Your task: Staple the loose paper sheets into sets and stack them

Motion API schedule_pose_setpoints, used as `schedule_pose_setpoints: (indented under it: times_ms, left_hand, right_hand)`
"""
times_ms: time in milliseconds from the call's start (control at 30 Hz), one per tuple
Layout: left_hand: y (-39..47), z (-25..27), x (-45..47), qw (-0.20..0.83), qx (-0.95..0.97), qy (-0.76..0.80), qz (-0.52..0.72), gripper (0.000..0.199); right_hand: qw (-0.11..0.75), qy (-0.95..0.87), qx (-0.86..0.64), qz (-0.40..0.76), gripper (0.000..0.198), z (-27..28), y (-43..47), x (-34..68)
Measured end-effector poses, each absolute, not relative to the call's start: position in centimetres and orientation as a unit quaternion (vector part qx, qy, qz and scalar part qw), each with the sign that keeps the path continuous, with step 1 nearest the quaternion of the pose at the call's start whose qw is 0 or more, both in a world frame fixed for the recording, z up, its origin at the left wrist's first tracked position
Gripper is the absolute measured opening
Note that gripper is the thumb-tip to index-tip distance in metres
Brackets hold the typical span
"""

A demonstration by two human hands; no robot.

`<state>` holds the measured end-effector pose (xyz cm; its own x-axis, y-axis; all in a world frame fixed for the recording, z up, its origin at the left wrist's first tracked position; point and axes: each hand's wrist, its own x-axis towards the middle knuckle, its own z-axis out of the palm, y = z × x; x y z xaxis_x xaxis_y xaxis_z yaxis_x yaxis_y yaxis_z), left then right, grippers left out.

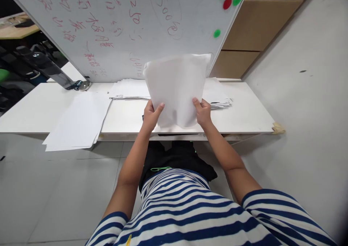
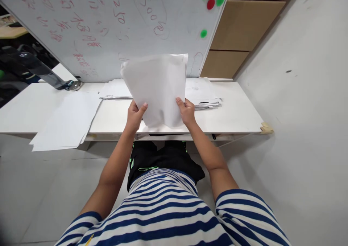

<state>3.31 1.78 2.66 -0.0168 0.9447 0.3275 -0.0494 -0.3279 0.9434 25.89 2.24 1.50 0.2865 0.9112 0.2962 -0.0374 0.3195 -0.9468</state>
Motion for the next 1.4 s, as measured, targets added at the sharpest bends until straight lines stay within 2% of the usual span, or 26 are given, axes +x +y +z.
schedule_pose_setpoints:
  times_ms: [200,433,633,800,1033,1167,1233,1400]
  left_hand:
    - [2.6,1.2,2.5,0.454,0.545,0.416,0.569,0.046]
    - [3.5,-0.4,2.4,0.493,0.513,0.447,0.542,0.047]
    - [3.1,0.3,3.1,0.480,0.536,0.474,0.507,0.045]
    - [3.1,0.4,3.7,0.429,0.559,0.502,0.502,0.041]
    - [2.5,-0.1,4.1,0.439,0.511,0.509,0.536,0.047]
    - [2.0,-1.2,4.3,0.454,0.423,0.512,0.594,0.059]
    - [1.6,-1.8,5.2,0.458,0.401,0.513,0.605,0.064]
    - [-0.6,-2.4,9.5,0.499,0.362,0.493,0.613,0.068]
  right_hand:
    - [0.681,-0.465,-0.475,0.308,0.040,0.1,1.7,25.7]
    - [0.643,-0.477,-0.461,0.383,0.045,-1.6,2.0,24.8]
    - [0.640,-0.437,-0.481,0.410,0.050,-2.1,2.3,24.8]
    - [0.630,-0.429,-0.477,0.438,0.049,-1.9,1.5,24.6]
    - [0.593,-0.460,-0.525,0.401,0.054,-1.9,0.6,26.3]
    - [0.657,-0.424,-0.542,0.307,0.074,-3.9,-1.2,26.8]
    - [0.674,-0.390,-0.545,0.309,0.080,-4.8,-2.8,26.1]
    - [0.624,-0.423,-0.489,0.440,0.056,-4.9,-5.9,23.3]
